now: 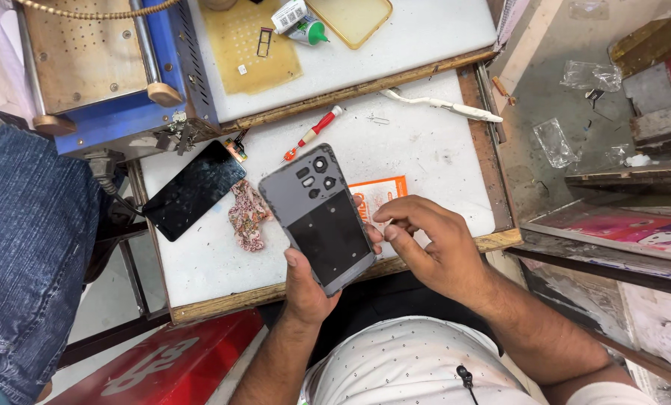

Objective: The person disassembles a smartphone, removes the back cover, and cleans the rear surface with a cloth. They then reassemble the device, connect a charging cable, and apply adhesive to the battery area.

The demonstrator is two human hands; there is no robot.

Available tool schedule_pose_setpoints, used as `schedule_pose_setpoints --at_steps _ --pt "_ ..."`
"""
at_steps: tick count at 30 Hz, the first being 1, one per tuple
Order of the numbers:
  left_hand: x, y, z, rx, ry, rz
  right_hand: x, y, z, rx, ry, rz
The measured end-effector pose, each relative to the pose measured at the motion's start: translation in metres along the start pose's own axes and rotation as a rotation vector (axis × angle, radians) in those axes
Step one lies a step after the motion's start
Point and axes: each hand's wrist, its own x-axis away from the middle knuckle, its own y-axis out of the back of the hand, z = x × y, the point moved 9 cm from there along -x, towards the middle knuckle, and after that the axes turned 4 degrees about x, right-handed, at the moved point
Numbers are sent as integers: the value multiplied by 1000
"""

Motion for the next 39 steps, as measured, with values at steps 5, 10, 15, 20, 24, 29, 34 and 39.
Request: schedule_pose_setpoints --at_steps 5,10,15,20,24,29,34,39 --pt "4 4 -1 -226 -37 -55 -5 -5 2 93 -27 31" --pt "1 -16 -18 -719 -232 43 -10 -9 6 231 16 15" --pt "3 -30 -30 -943 -350 67 -10 -8 18 398 128 -60" --pt "2 -19 -25 -823 -286 48 -9 -10 19 410 139 -78" --pt "5 -12 -21 -740 -253 43 -3 -12 16 437 149 -74" --pt "14 -6 -22 -233 -79 23 1 47 -44 545 -146 -240" --pt "20 5 -27 -121 13 -24 22 135 -83 742 -137 -415" --pt "14 6 -15 -68 32 4 27 168 -77 898 -242 -433"
